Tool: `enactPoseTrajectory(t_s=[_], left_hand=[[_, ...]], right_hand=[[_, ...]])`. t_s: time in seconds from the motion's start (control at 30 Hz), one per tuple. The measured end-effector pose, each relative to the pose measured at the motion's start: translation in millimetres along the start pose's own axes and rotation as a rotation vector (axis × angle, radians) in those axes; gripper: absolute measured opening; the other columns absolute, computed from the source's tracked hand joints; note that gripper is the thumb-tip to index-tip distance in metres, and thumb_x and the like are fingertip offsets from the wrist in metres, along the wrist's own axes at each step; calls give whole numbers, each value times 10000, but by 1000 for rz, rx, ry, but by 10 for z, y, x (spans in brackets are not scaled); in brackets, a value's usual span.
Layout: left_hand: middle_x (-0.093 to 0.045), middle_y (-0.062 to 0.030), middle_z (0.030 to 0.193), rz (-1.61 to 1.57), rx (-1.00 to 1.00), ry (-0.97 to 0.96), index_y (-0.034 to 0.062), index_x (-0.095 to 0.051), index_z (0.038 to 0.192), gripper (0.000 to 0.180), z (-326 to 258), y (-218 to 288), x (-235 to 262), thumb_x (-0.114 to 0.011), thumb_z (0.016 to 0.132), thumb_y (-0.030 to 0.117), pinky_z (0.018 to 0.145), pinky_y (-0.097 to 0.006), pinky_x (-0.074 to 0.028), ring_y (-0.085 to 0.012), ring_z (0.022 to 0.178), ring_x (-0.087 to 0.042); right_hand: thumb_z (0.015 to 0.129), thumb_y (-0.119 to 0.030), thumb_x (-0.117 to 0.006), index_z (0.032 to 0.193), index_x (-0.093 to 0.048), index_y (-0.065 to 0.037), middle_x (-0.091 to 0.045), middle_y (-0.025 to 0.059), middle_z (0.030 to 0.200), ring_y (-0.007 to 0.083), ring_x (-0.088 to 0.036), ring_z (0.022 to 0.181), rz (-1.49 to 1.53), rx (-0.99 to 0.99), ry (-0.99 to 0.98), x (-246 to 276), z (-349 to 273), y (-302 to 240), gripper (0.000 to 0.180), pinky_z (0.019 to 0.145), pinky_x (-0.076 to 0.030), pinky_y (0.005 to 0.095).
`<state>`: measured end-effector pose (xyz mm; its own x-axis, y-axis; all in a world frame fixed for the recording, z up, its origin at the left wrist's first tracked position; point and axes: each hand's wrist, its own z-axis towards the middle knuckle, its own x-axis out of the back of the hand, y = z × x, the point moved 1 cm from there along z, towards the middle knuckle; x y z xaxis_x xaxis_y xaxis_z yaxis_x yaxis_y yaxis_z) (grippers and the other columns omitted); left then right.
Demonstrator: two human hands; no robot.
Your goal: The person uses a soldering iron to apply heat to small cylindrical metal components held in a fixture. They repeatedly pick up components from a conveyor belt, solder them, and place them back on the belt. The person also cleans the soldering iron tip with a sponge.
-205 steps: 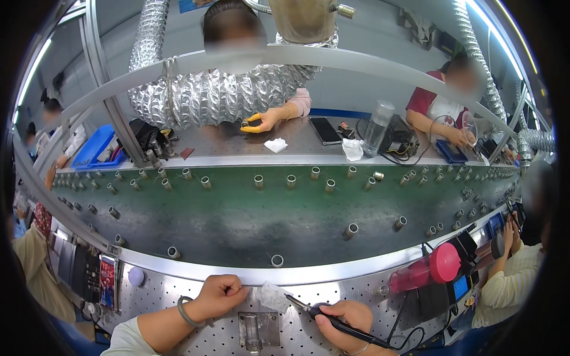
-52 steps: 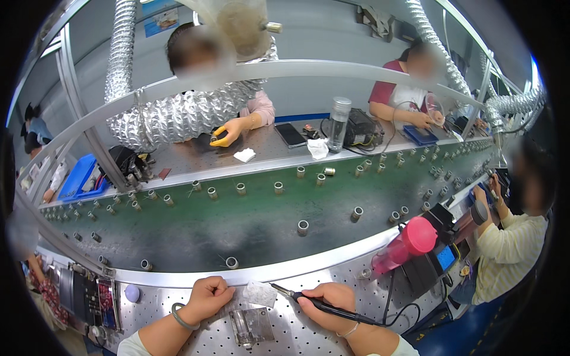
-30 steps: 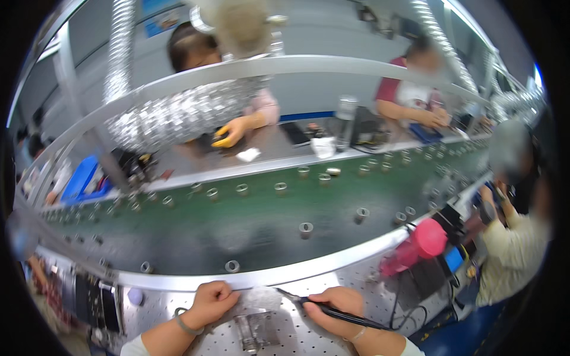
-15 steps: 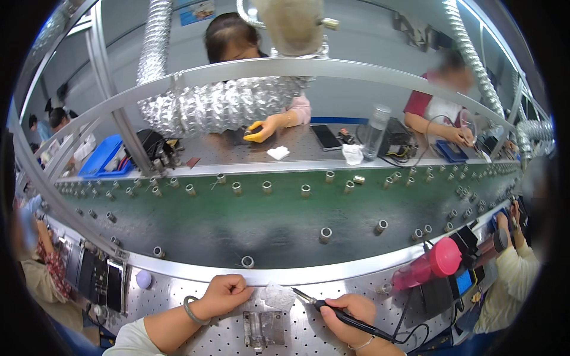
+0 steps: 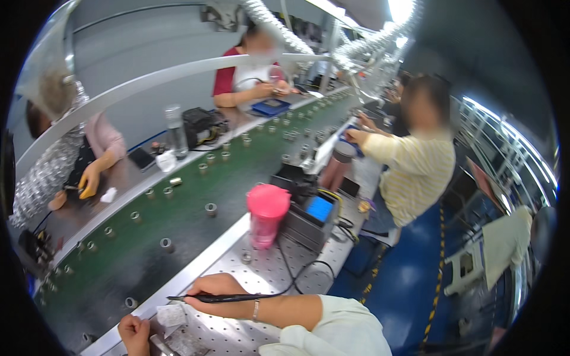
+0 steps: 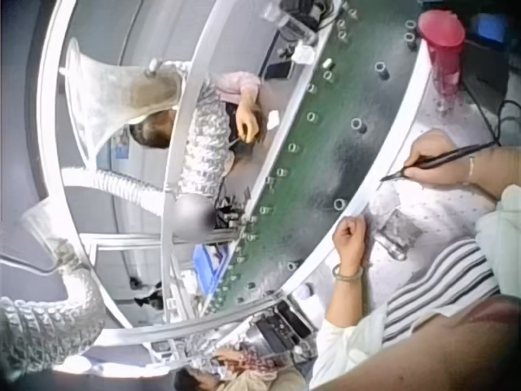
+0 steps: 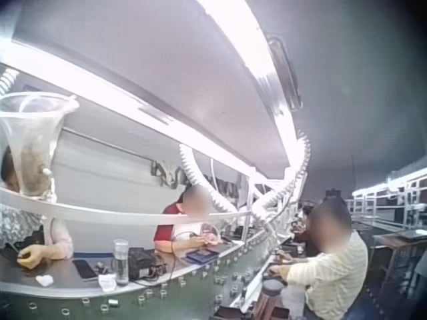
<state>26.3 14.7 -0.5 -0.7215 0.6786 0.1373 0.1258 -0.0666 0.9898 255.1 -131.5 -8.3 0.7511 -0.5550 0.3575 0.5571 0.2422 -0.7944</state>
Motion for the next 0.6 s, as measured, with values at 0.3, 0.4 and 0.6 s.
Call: enactPoseTrajectory(t_s=[0.3,0.4,0.6], left_hand=[[-381,35,617,-8,-49,-11,115,-354,652,353,43,-103,31,-583,872,-39,574,-225,-352,-68,586,-338],[-379,39,614,-31,-49,-2,115,-354,652,354,53,-121,33,-589,867,-39,561,-220,-323,-64,583,-335],[-383,39,621,-19,-65,-10,114,-358,653,352,58,-105,28,-591,866,-40,559,-222,-317,-64,586,-332]], right_hand=[[769,-104,-712,769,-616,-33,-618,69,657,222,-603,568,33,34,50,-36,-2,10,120,526,-447,325],[760,-100,-714,767,-617,-32,-622,72,664,223,-608,573,20,40,54,-52,-1,34,118,531,-451,323],[774,-124,-709,754,-596,-41,-601,80,635,240,-597,569,29,40,56,-54,10,23,142,531,-452,336]])
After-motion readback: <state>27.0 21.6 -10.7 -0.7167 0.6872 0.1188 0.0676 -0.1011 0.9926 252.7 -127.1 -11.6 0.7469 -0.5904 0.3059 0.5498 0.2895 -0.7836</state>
